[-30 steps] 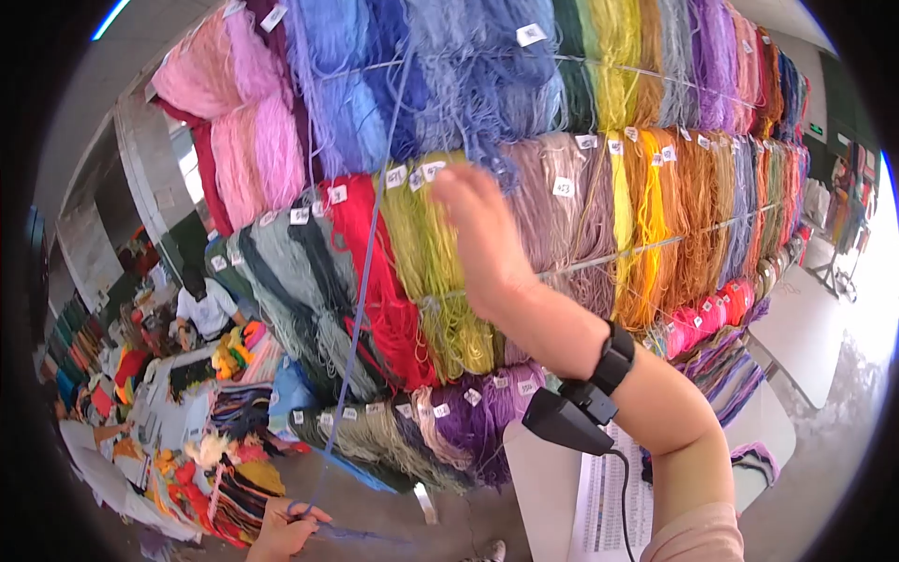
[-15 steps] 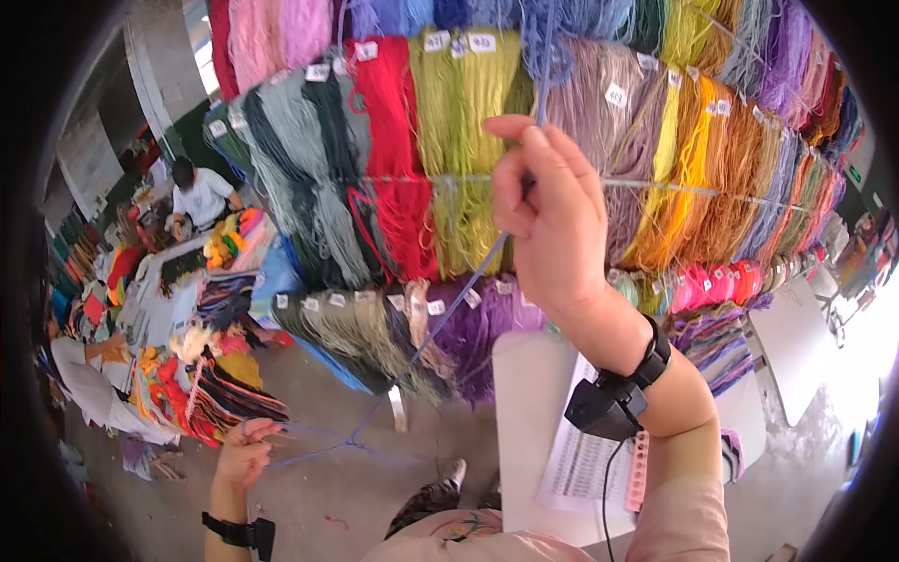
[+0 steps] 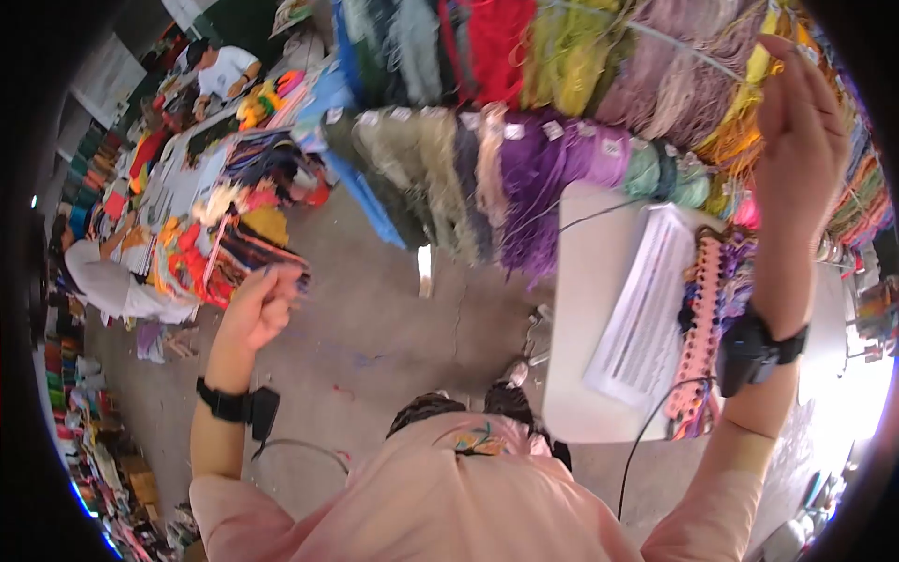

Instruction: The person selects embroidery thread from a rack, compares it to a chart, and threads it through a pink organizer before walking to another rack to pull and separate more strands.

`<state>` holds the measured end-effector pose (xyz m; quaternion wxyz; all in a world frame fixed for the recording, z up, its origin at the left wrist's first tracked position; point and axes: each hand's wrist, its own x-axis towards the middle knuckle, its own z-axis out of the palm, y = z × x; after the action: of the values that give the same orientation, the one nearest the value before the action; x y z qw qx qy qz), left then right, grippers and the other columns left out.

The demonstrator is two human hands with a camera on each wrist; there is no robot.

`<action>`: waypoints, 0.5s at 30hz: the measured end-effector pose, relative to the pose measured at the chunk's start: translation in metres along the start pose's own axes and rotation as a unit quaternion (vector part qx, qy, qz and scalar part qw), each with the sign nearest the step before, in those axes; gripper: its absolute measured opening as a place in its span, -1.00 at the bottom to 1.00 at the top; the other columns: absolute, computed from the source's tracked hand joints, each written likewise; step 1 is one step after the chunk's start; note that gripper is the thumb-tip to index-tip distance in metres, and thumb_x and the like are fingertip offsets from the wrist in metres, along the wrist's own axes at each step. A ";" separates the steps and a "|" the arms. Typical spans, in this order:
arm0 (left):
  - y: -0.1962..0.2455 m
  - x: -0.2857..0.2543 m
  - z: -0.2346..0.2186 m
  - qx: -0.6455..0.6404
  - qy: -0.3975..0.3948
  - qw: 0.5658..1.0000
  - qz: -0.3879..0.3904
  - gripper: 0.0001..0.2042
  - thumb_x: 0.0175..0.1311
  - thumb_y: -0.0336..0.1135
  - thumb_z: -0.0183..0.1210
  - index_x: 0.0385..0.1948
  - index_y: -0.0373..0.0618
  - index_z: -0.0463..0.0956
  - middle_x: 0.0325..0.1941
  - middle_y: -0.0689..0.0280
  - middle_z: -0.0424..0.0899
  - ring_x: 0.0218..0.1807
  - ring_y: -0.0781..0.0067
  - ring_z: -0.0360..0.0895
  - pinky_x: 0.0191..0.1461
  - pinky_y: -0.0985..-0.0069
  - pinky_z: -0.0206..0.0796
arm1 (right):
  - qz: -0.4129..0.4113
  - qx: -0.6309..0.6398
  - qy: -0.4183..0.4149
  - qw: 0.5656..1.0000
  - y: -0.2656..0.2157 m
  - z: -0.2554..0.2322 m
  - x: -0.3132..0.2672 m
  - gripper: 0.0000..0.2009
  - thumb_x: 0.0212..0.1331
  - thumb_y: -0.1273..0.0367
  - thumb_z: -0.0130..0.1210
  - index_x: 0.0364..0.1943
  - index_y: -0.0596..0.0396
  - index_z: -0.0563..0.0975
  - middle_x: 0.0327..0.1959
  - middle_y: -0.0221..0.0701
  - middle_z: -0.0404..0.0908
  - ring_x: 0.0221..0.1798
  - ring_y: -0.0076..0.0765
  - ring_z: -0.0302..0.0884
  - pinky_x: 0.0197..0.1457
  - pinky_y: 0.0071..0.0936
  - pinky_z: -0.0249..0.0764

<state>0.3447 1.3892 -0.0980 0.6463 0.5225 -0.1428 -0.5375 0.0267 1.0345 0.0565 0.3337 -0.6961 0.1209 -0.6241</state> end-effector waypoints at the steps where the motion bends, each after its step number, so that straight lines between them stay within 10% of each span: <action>1: 0.002 0.000 0.006 -0.016 -0.040 0.999 0.018 -0.67 0.24 -0.22 -0.13 -0.10 -0.27 0.35 -0.40 0.31 0.54 -0.77 0.80 -0.08 -0.73 0.78 -0.19 | -0.054 -0.061 -0.028 0.996 -0.007 -0.006 -0.001 -0.80 0.14 0.49 -0.13 -0.19 0.20 0.49 -0.57 -0.55 0.42 -0.64 -0.85 0.04 -0.61 -0.86 -0.05; 6: 0.008 -0.007 -0.008 -0.090 -0.178 0.980 0.001 -0.58 0.27 -0.12 -0.27 0.00 -0.27 0.25 -0.21 0.27 0.52 -0.76 0.79 -0.11 -0.69 0.79 -0.22 | -0.041 -0.163 0.017 0.986 -0.035 0.012 -0.030 -0.76 0.14 0.50 -0.16 -0.12 0.24 0.45 -0.46 -0.56 0.46 -0.63 -0.82 -0.01 -0.61 -0.85 -0.09; 9: 0.009 -0.015 -0.013 -0.117 -0.225 0.967 0.001 -0.52 0.27 -0.07 -0.31 0.04 -0.31 0.17 -0.18 0.29 0.52 -0.77 0.78 -0.10 -0.68 0.79 -0.20 | -0.247 -0.362 -0.241 0.866 -0.057 0.045 -0.094 -0.81 0.03 0.53 -0.15 -0.29 0.27 0.47 -0.26 -0.26 0.54 -0.41 -0.35 0.49 -0.40 -0.55 0.35; 12: 0.013 -0.021 -0.005 -0.123 -0.219 0.968 0.011 -0.50 0.26 -0.04 -0.31 0.04 -0.33 0.16 -0.18 0.28 0.52 -0.76 0.78 -0.09 -0.67 0.79 -0.18 | -0.028 -0.278 -0.394 0.875 -0.079 0.087 -0.163 -0.72 -0.15 0.66 -0.16 -0.30 0.21 0.47 -0.42 -0.15 0.51 -0.46 -0.20 0.49 -0.41 -0.50 0.38; 15: 0.002 -0.021 0.002 -0.092 -0.226 0.970 -0.001 -0.51 0.26 -0.05 -0.29 0.02 -0.32 0.20 -0.18 0.26 0.52 -0.75 0.78 -0.08 -0.66 0.80 -0.17 | 0.013 -0.162 -0.384 0.909 -0.079 0.115 -0.208 -0.73 -0.27 0.62 -0.09 -0.36 0.16 0.45 -0.55 -0.22 0.47 -0.55 -0.15 0.44 -0.51 -0.41 0.36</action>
<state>0.3363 1.4063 -0.0877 0.6420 0.3258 -0.2340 -0.6534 0.0764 1.2507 -0.0584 0.2452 -0.9249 0.0918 -0.2758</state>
